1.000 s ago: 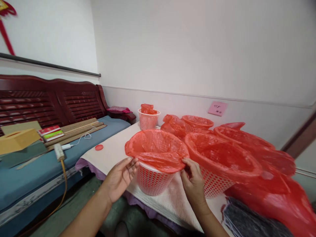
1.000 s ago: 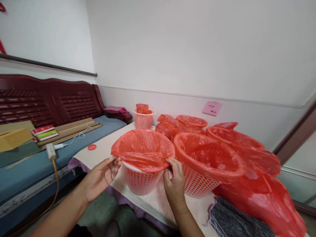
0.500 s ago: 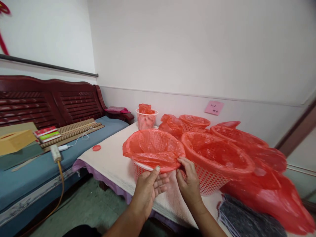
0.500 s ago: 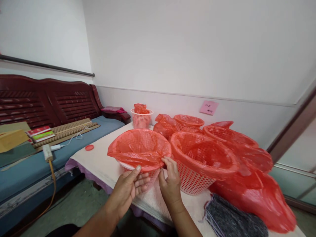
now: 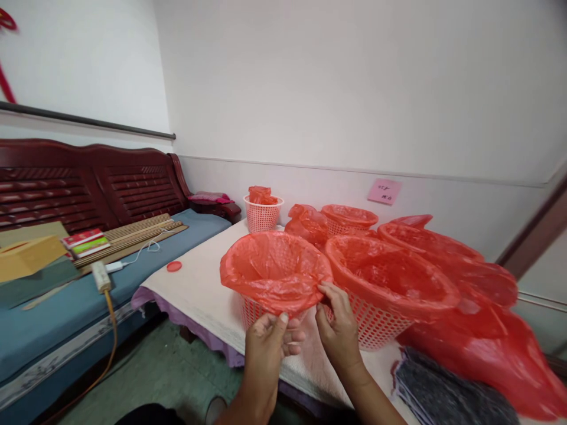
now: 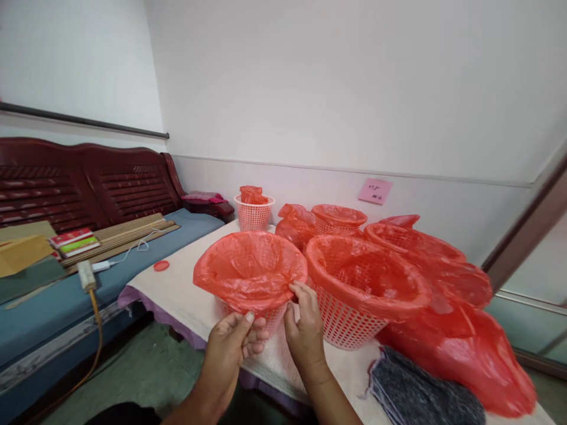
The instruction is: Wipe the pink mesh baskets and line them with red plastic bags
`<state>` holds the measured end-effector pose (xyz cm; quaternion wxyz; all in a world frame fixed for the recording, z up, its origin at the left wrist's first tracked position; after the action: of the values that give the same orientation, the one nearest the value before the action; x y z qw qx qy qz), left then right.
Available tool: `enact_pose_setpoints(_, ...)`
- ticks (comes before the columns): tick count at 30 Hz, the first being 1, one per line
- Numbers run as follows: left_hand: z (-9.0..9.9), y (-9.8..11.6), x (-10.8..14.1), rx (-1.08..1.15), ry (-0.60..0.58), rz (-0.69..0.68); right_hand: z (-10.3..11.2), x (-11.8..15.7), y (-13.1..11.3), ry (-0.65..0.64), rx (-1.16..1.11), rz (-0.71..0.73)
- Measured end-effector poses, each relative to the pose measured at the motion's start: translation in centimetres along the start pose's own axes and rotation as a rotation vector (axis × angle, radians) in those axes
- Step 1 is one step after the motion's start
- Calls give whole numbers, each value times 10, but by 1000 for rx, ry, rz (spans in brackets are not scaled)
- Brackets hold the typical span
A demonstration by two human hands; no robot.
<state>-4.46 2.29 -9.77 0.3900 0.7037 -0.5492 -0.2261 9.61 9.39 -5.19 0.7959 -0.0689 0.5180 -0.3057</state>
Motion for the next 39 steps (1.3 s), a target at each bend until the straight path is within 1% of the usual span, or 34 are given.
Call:
enact_pose_setpoints(4,5,-11,6,42,20,-91,0,0,1,-8,7,3)
enact_pose_setpoints(6,3,-10,9,103,8,-122,1,1,1,-6,9,6)
enact_pose_setpoints(8,1,-4,11,189,-16,-129,1,1,2,-7,8,6)
enact_pose_setpoints(12,0,10,10,356,-74,-105,0,0,2,-14,0,9)
enact_pose_setpoints(15,6,14,8,440,-98,-80,-1,-1,1,-14,7,7)
enact_pose_setpoints(21,13,10,6,497,-88,-46,0,1,0,-11,28,10)
enact_pose_setpoints(26,19,21,3,545,-62,-18,0,0,0,-14,29,11)
enact_pose_setpoints(29,29,22,-5,564,-27,20,0,0,0,-10,36,12)
enact_pose_setpoints(31,40,16,-13,540,4,49,0,1,0,-7,41,14)
enact_pose_setpoints(35,72,0,-24,363,127,130,1,2,-1,-4,46,24)
enact_pose_setpoints(37,88,3,-24,264,210,129,1,2,-1,-8,38,24)
enact_pose_setpoints(39,101,18,-22,178,279,76,0,3,-2,-11,30,23)
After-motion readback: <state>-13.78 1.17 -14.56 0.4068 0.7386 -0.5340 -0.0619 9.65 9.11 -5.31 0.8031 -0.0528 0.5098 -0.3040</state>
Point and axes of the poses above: each hand's wrist, its own x-axis away from the middle knuckle, its own z-axis out of the back of the hand, y = z × x, the point moved 6 cm from there along -x, towards the middle knuckle, and after that the axes turned 9 degrees about -y, right-handed, at the moved point
